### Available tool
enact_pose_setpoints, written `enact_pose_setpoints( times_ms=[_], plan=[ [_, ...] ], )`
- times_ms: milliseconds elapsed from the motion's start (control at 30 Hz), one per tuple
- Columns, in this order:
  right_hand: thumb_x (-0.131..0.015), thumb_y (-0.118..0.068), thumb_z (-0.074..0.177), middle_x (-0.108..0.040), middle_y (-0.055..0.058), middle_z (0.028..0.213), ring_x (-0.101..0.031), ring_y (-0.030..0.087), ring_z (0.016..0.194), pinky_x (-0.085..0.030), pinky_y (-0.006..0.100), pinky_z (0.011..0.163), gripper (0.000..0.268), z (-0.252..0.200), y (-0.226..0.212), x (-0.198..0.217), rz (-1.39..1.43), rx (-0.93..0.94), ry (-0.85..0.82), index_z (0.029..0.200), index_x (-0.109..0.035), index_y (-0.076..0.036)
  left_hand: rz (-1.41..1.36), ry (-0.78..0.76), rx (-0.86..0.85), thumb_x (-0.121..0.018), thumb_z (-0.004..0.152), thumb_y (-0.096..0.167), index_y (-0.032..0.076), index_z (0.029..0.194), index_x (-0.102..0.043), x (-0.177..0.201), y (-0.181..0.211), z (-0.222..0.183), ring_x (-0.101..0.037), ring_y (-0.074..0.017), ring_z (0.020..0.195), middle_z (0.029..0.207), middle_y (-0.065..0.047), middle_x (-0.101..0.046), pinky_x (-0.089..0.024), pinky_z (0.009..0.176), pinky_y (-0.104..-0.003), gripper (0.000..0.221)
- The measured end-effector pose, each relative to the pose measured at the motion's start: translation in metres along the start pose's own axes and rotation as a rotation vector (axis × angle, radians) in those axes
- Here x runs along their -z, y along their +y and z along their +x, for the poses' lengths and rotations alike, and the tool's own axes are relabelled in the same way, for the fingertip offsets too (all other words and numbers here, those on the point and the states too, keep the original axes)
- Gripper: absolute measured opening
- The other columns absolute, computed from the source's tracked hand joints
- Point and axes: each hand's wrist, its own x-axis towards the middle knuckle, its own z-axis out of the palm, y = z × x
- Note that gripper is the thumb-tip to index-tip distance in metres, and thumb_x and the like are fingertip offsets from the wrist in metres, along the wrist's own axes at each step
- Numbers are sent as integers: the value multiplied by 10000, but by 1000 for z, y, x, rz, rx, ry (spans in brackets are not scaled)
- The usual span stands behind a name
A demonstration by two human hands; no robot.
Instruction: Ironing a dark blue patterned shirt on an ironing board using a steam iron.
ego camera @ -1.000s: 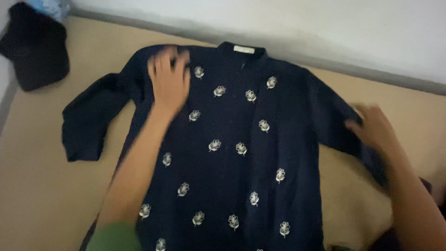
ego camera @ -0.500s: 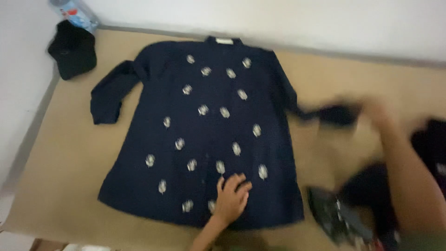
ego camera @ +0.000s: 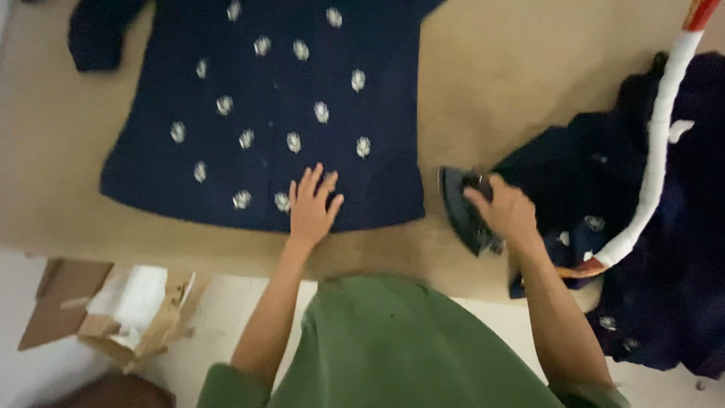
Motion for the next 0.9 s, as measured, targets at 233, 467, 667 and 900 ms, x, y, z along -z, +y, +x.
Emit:
enact_pose_setpoints(
  times_ms=[233, 467, 667, 900],
  plan=[
    [-814, -386, 942, -581, 157, 1285, -562, 391, 1203, -461, 499, 927, 435, 4, -37, -74, -364, 128, 867, 1291, -636, -198, 48, 226, 94, -548, 1078, 450, 282, 1461, -580, -25, -9, -16, -410, -288, 1482, 1576, -43, -488, -220, 1184, -593, 420],
    [-692, -444, 971, -682, 186, 1129, -687, 385, 1063, -556, 516, 820, 404, 2, -61, -141, 183, 22, 210, 1159, -677, -87, 78, 225, 179, -587, 1046, 462, 275, 1479, -570, -7, -2, -20, -383, -335, 1492, 1607, -94, -446, -235, 1159, -634, 472],
    [-744, -291, 962, -755, 190, 999, -753, 354, 973, -574, 476, 783, 509, -19, -59, -88, 303, -167, -101, 1370, -515, -91, 181, 38, 305, -617, 982, 435, 246, 1518, -502, 10, 28, -10, -319, -388, 1520, 1664, -146, -337, -268, 1102, -726, 580],
    [-707, -890, 706, -550, -80, 915, -637, 68, 823, -537, 191, 601, 691, 47, 27, -10, -732, 61, 875, 1040, -573, -299, 114, -434, -74, -482, 1032, 520, 190, 1640, -258, -62, 158, 33, -99, -310, 1603, 1742, -108, -96, -68, 1245, -630, 727]
  ],
)
